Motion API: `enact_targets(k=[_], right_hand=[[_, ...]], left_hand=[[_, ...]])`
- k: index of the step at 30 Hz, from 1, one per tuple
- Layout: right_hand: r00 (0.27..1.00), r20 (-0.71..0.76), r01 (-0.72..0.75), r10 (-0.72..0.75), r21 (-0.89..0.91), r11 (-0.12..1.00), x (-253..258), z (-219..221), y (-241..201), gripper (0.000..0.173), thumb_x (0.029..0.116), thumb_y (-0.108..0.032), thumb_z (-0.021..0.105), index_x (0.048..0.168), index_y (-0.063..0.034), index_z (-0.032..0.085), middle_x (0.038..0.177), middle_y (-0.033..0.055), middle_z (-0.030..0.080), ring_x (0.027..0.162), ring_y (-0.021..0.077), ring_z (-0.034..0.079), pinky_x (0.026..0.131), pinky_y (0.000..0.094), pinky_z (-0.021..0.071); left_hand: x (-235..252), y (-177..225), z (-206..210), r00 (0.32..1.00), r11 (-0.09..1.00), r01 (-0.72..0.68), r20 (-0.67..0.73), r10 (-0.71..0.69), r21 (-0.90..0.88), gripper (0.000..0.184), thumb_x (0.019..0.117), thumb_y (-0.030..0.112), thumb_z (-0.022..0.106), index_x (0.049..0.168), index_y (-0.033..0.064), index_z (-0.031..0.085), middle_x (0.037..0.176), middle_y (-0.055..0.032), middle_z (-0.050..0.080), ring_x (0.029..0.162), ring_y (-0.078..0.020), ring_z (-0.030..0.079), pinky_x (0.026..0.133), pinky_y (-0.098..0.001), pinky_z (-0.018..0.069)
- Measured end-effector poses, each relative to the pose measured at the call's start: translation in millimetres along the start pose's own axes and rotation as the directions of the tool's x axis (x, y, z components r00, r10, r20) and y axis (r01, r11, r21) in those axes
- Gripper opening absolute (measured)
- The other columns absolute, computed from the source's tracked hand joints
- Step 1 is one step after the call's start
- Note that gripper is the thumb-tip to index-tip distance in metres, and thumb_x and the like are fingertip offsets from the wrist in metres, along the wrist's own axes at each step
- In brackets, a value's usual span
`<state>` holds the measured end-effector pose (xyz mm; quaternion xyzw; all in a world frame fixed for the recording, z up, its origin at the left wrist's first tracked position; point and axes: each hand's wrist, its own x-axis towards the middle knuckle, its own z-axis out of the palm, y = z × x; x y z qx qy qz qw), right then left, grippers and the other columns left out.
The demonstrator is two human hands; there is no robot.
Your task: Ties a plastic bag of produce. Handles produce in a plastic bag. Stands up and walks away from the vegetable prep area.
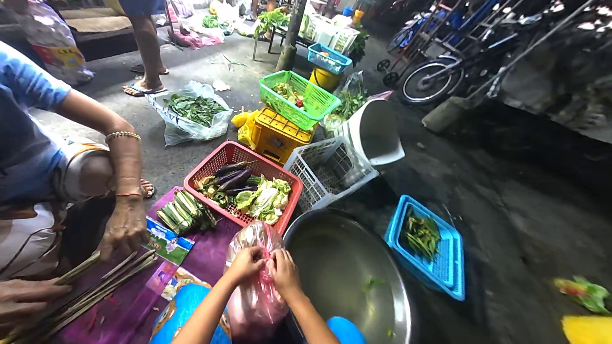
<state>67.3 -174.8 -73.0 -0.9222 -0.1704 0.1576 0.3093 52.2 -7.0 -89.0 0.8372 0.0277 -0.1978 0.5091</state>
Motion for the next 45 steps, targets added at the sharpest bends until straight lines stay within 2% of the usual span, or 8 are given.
enact_targets(k=[5,12,17,23,29,34,41,45], right_hand=[[0.887,-0.231,-0.051,0.400,0.812,0.582,-2,21,5,0.027,0.1072,-0.006,0.036,0.118,0.0128,0.052,0.094,0.0141,0.060,0.082,0.0139,0.060,0.076,0.0280,0.0522],[0.982,-0.186,0.060,0.025,0.436,0.898,-1,12,16,0.033,0.0974,-0.013,0.064,0.122,0.0096,0.066,0.119,0.0245,0.067,0.111,0.0311,0.065,0.100,0.0426,0.0524],[0.944,-0.112,-0.030,0.309,0.907,0.420,1,2,1,0.021,0.1073,-0.009,0.043,0.111,0.0044,0.058,0.091,0.0065,0.064,0.080,0.0104,0.064,0.070,0.0264,0.0548],[0.997,-0.028,-0.065,0.074,0.262,0.963,-5,10,4,0.035,0.0955,-0.005,0.061,0.130,0.0031,0.064,0.130,0.0230,0.065,0.126,0.0365,0.059,0.112,0.0502,0.0432],[0.670,-0.257,-0.038,0.697,0.925,0.377,2,-27,28,0.035,0.1116,-0.019,0.041,0.131,0.0073,0.053,0.110,0.0197,0.062,0.094,0.0190,0.060,0.083,0.0358,0.0515],[0.812,-0.155,0.036,0.562,0.975,0.218,-11,-37,15,0.030,0.1119,-0.019,0.039,0.127,0.0014,0.055,0.097,0.0082,0.066,0.083,0.0100,0.067,0.074,0.0263,0.0572],[0.913,-0.109,0.010,0.392,0.969,0.247,-21,-23,-8,0.027,0.1098,-0.009,0.038,0.124,0.0060,0.055,0.098,0.0091,0.065,0.088,0.0103,0.066,0.082,0.0270,0.0571],[0.861,-0.160,0.078,0.483,0.980,0.185,-15,-26,9,0.025,0.1105,-0.012,0.038,0.124,0.0023,0.054,0.095,0.0076,0.065,0.084,0.0109,0.066,0.079,0.0275,0.0577]], left_hand=[[0,-2,0,1.000,1.000,-0.007,-0.030,0.007,-0.014,0.030,0.1009,0.020,0.062,0.117,-0.0049,0.067,0.106,-0.0204,0.070,0.100,-0.0297,0.068,0.096,-0.0491,0.0508],[-3,-1,0,0.997,0.993,-0.040,-0.066,0.032,-0.112,0.028,0.0990,0.019,0.064,0.115,-0.0041,0.067,0.100,-0.0161,0.070,0.092,-0.0231,0.067,0.091,-0.0438,0.0530],[-16,-8,-2,0.993,0.914,-0.040,-0.117,-0.008,-0.404,0.025,0.1016,0.016,0.057,0.115,-0.0056,0.061,0.100,-0.0126,0.065,0.091,-0.0167,0.062,0.087,-0.0370,0.0515],[-34,1,4,0.982,0.829,-0.142,-0.182,0.050,-0.541,0.024,0.1051,0.021,0.048,0.106,-0.0001,0.060,0.092,-0.0037,0.063,0.087,-0.0091,0.062,0.083,-0.0307,0.0530],[-92,-17,-32,0.826,0.892,-0.290,-0.561,0.050,-0.347,0.026,0.1037,0.020,0.045,0.091,0.0039,0.062,0.076,0.0069,0.058,0.072,0.0017,0.058,0.073,-0.0211,0.0519],[-111,-15,-35,0.656,0.952,-0.247,-0.691,0.303,0.182,0.044,0.0972,0.045,0.054,0.083,0.0071,0.072,0.085,-0.0039,0.070,0.098,-0.0219,0.064,0.090,-0.0441,0.0505],[-94,63,-9,0.971,0.916,-0.135,-0.133,0.198,0.378,0.074,0.0887,0.044,0.076,0.148,0.0082,0.053,0.140,-0.0228,0.059,0.138,-0.0450,0.048,0.115,-0.0635,0.0347],[-109,65,29,0.984,0.896,-0.177,0.087,0.155,0.407,0.073,0.0925,0.052,0.070,0.141,-0.0008,0.058,0.122,-0.0254,0.070,0.125,-0.0474,0.059,0.110,-0.0638,0.0400]])
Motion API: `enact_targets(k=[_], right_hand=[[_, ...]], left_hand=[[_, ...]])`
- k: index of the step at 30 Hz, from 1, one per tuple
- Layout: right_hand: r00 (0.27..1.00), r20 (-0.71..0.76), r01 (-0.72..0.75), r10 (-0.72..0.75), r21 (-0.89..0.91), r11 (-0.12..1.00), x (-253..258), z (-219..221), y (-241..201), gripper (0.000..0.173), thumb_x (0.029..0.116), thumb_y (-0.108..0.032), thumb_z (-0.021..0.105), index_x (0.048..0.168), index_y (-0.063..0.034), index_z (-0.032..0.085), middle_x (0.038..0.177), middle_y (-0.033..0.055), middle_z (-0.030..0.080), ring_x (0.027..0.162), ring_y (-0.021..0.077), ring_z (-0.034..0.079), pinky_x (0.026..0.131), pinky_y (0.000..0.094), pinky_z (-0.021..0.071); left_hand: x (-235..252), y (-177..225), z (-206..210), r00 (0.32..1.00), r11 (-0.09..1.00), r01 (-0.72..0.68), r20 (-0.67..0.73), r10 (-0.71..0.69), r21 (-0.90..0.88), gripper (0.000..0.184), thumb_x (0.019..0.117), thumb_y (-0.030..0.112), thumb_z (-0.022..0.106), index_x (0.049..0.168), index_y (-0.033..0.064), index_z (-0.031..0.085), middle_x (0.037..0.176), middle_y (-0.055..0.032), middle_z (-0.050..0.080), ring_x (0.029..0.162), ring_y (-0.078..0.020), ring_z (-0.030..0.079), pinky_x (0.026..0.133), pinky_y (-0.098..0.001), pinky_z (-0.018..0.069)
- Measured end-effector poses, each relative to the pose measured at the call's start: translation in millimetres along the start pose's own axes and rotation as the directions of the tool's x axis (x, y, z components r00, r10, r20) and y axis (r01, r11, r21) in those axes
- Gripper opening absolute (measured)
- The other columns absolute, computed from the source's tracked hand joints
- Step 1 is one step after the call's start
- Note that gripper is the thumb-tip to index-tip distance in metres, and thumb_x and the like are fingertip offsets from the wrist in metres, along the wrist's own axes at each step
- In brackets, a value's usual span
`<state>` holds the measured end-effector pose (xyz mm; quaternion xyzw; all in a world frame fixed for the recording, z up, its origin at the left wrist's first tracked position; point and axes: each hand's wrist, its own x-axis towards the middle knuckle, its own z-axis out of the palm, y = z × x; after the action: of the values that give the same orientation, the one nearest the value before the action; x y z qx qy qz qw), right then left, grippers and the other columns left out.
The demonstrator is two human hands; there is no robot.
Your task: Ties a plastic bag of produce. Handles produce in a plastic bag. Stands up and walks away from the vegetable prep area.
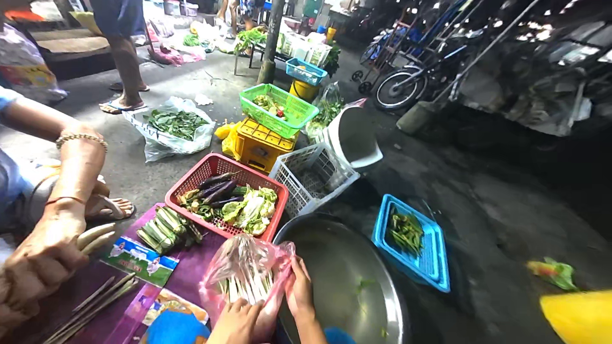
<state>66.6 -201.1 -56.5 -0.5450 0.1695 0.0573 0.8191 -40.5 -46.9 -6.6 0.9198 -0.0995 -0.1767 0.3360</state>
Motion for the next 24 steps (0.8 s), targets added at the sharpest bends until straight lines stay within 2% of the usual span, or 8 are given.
enact_targets(k=[4,7,9,11,14,17,19,24], right_hand=[[0.942,0.152,0.334,-0.298,-0.359,0.872,-6,-14,-1,0.031,0.0958,-0.003,0.054,0.124,0.0097,0.051,0.106,0.0115,0.062,0.091,0.0094,0.062,0.078,0.0248,0.0531],[0.682,0.585,0.715,-0.440,-0.406,0.569,-17,-12,-25,0.022,0.0950,-0.004,0.051,0.105,0.0088,0.066,0.107,0.0158,0.069,0.106,0.0171,0.066,0.095,0.0324,0.0547],[0.542,0.840,0.750,0.024,-0.496,0.437,-28,-2,-48,0.026,0.0921,0.001,0.049,0.094,0.0006,0.075,0.100,0.0146,0.074,0.103,0.0266,0.070,0.094,0.0451,0.0547],[0.457,0.580,0.691,0.675,-0.709,0.142,-22,26,-54,0.027,0.0978,0.000,0.051,0.116,0.0001,0.072,0.122,0.0210,0.068,0.120,0.0389,0.062,0.100,0.0595,0.0486],[0.637,0.396,0.581,0.661,-0.810,-0.075,5,37,-47,0.042,0.1021,-0.007,0.051,0.144,-0.0034,0.056,0.151,0.0243,0.050,0.140,0.0452,0.046,0.109,0.0662,0.0391],[0.757,0.499,0.481,0.421,-0.862,0.158,23,40,-90,0.051,0.1038,-0.013,0.052,0.154,-0.0070,0.046,0.161,0.0181,0.040,0.146,0.0357,0.043,0.118,0.0532,0.0368],[0.829,0.526,0.399,0.191,-0.795,0.457,14,34,-117,0.043,0.1025,-0.009,0.052,0.145,0.0000,0.055,0.149,0.0203,0.053,0.134,0.0295,0.056,0.112,0.0414,0.0458],[0.944,0.315,0.144,0.103,-0.670,0.729,-57,-19,-138,0.030,0.1027,-0.006,0.051,0.126,0.0074,0.064,0.124,0.0212,0.067,0.111,0.0237,0.067,0.096,0.0361,0.0556]], left_hand=[[-19,9,35,0.989,0.996,-0.077,-0.129,0.071,-0.038,0.027,0.1019,0.018,0.058,0.096,-0.0050,0.070,0.085,-0.0232,0.071,0.085,-0.0424,0.073,0.075,-0.0583,0.0575],[-13,6,53,0.965,0.984,-0.174,-0.205,0.166,-0.023,0.028,0.0996,0.021,0.062,0.088,-0.0033,0.070,0.078,-0.0199,0.071,0.077,-0.0382,0.073,0.069,-0.0541,0.0592],[-9,7,58,0.960,0.979,-0.201,-0.207,0.191,-0.028,0.029,0.0967,0.023,0.067,0.086,-0.0035,0.070,0.079,-0.0199,0.071,0.078,-0.0374,0.074,0.070,-0.0532,0.0596],[-5,15,53,0.955,0.976,-0.219,-0.206,0.213,-0.006,0.026,0.0923,0.022,0.071,0.085,-0.0037,0.072,0.084,-0.0206,0.073,0.082,-0.0386,0.074,0.073,-0.0528,0.0600],[-5,36,36,0.982,0.991,-0.132,-0.139,0.127,-0.026,0.023,0.0924,0.019,0.070,0.088,-0.0033,0.073,0.090,-0.0211,0.072,0.091,-0.0427,0.071,0.080,-0.0557,0.0578],[-11,52,10,0.962,0.965,0.257,0.109,-0.251,-0.045,0.033,0.0982,0.029,0.065,0.094,-0.0027,0.074,0.093,-0.0225,0.074,0.097,-0.0433,0.071,0.086,-0.0607,0.0547],[-7,50,-5,0.802,0.836,0.549,0.282,-0.526,-0.003,0.044,0.0999,0.040,0.063,0.105,-0.0032,0.074,0.103,-0.0280,0.073,0.104,-0.0479,0.069,0.090,-0.0672,0.0507],[-4,60,-41,0.681,0.740,0.671,0.358,-0.639,0.044,0.048,0.1056,0.041,0.054,0.108,-0.0041,0.072,0.107,-0.0285,0.071,0.109,-0.0461,0.067,0.093,-0.0651,0.0493]])
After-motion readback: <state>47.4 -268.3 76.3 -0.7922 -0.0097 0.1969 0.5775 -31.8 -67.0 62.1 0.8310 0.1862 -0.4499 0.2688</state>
